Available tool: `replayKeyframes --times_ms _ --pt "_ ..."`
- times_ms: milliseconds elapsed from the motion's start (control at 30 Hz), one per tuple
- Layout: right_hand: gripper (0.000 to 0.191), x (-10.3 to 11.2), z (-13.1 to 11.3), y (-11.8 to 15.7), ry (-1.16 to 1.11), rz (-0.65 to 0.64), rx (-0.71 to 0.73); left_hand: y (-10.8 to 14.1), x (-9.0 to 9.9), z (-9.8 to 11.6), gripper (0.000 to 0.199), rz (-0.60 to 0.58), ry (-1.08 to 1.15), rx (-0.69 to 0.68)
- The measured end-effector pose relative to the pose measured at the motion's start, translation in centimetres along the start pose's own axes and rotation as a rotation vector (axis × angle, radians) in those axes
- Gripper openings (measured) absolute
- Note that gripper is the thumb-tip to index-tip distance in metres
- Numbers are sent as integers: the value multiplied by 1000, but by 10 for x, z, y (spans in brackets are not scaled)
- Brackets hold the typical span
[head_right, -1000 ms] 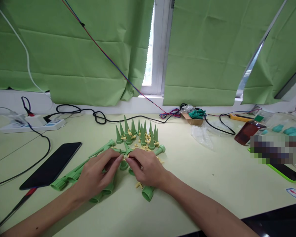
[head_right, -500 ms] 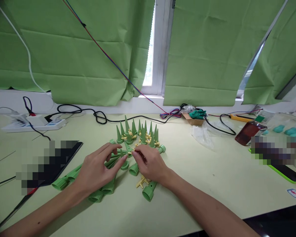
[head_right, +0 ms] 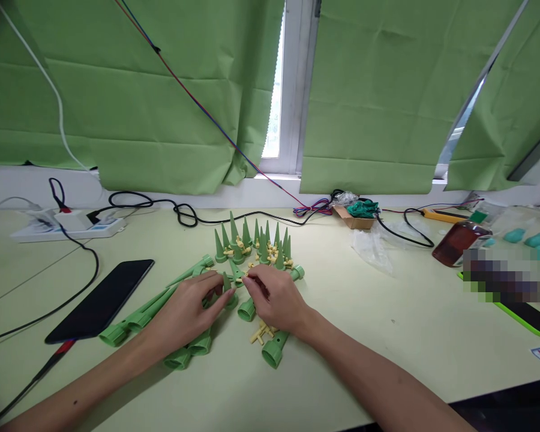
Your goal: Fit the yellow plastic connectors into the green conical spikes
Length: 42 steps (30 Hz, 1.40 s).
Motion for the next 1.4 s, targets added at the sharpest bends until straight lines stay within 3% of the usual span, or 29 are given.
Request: replayKeyframes --times_ms 367,633,1000,1400 --pt "14 -2 3 -1 -15 -39 -32 1 -4 -4 28 -23 46 8" --pt "16 -3 6 -1 -5 -52 -50 1 5 -2 22 87 94 -9" --pt "16 -1 4 -1 3 -27 -43 1 7 -13 26 242 633 163" --pt "17 -2 4 -1 15 -26 -23 -1 2 -14 28 214 807 219"
Point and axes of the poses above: each hand's wrist, its own y-axis away from the middle knuckle, its own x-axis out of the back of the hand, z = x × y, the point moved 8 cm from there along -y, towards the middle knuckle, and after that the axes turned 10 degrees about -x, right-handed, at the moved point
